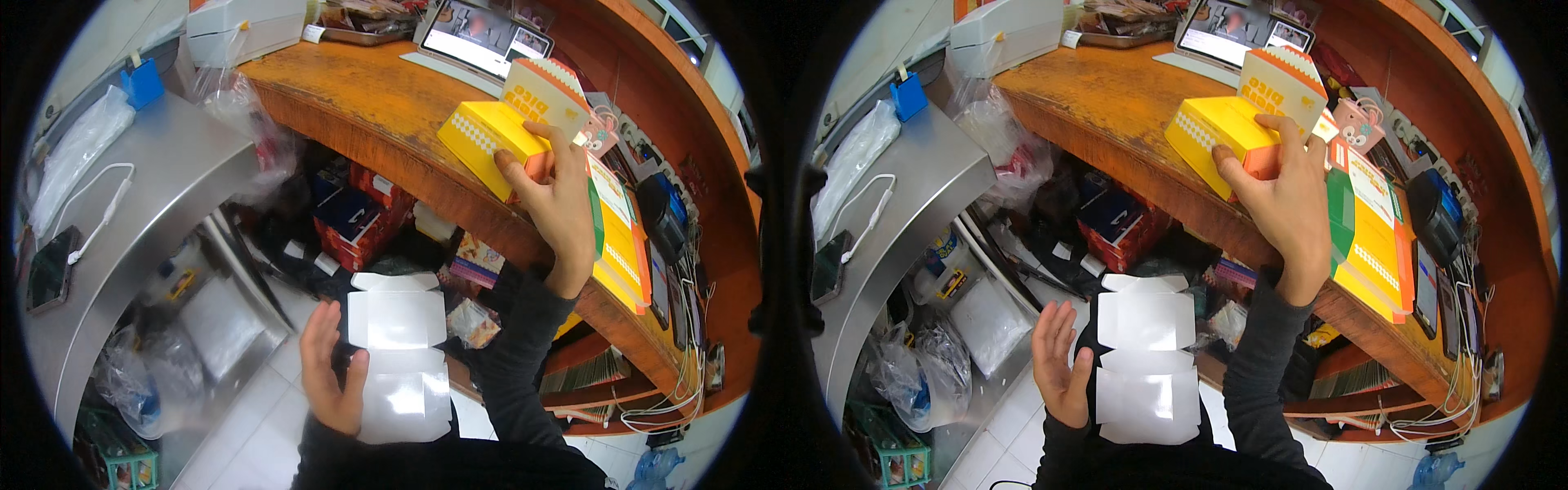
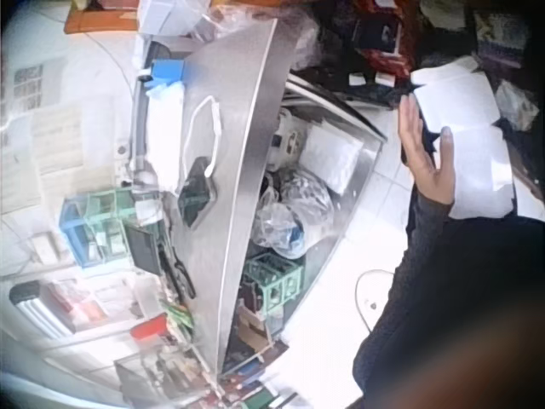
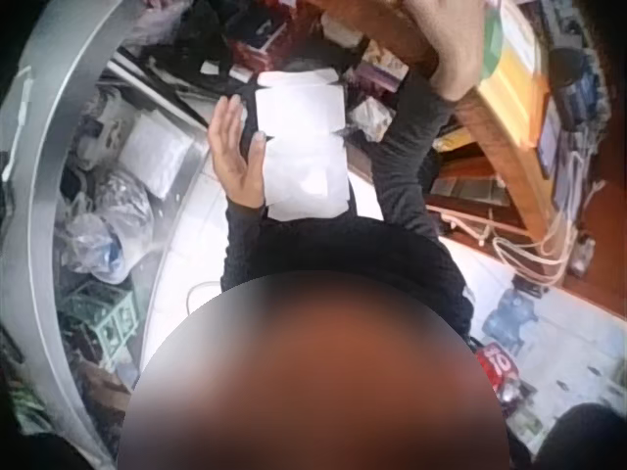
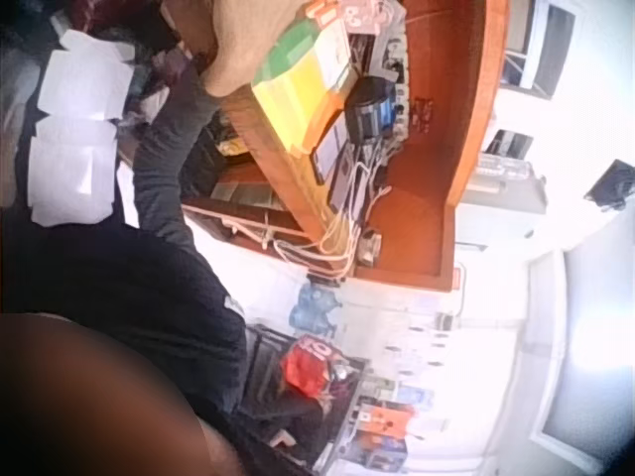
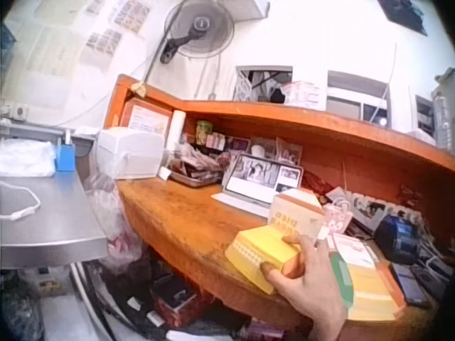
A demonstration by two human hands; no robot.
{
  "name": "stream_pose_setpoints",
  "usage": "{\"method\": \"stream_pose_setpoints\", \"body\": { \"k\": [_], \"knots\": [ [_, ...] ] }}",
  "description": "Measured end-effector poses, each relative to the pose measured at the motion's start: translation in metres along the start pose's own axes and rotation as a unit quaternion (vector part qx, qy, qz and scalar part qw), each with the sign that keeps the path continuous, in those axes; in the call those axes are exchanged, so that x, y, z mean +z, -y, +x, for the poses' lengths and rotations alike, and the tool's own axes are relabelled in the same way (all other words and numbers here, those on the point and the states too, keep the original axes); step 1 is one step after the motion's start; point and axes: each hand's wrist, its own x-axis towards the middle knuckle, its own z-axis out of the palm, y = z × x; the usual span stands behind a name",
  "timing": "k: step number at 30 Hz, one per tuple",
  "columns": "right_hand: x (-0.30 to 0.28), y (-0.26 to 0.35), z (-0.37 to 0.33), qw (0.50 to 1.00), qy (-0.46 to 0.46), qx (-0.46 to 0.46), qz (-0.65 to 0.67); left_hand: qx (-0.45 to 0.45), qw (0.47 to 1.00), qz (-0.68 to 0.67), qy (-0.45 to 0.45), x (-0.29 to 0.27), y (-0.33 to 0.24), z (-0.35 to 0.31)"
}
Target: The person repeatedly folds flat paperboard pieces into small rectangular boxes with checkered patterns. They fold the sides, tuck flaps, and place each completed box on a wooden counter. The process is repeated continuously throughout the clip.
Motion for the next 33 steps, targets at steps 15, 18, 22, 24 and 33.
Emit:
{"method": "stream_pose_setpoints", "body": {
  "k": [15,18,22,24,33],
  "knots": [
    [0.114,-0.037,-0.155,0.988,0.063,-0.094,0.102,-0.017,0.999,0.001,0.032,0.002,0.003,0.002],
    [0.15,-0.074,-0.179,0.973,0.144,-0.037,-0.175,-0.02,0.999,0.023,0.042,0.006,0.004,0.0],
    [0.155,-0.098,-0.179,0.955,0.287,0.07,-0.031,-0.022,0.999,0.023,0.044,0.009,0.003,-0.001],
    [0.153,-0.095,-0.178,0.965,0.255,0.04,-0.051,-0.018,0.998,0.037,0.042,0.01,0.003,-0.001],
    [0.152,-0.092,-0.171,0.991,0.106,0.064,0.042,-0.026,0.997,0.065,0.032,0.009,0.008,-0.001]
  ]
}}
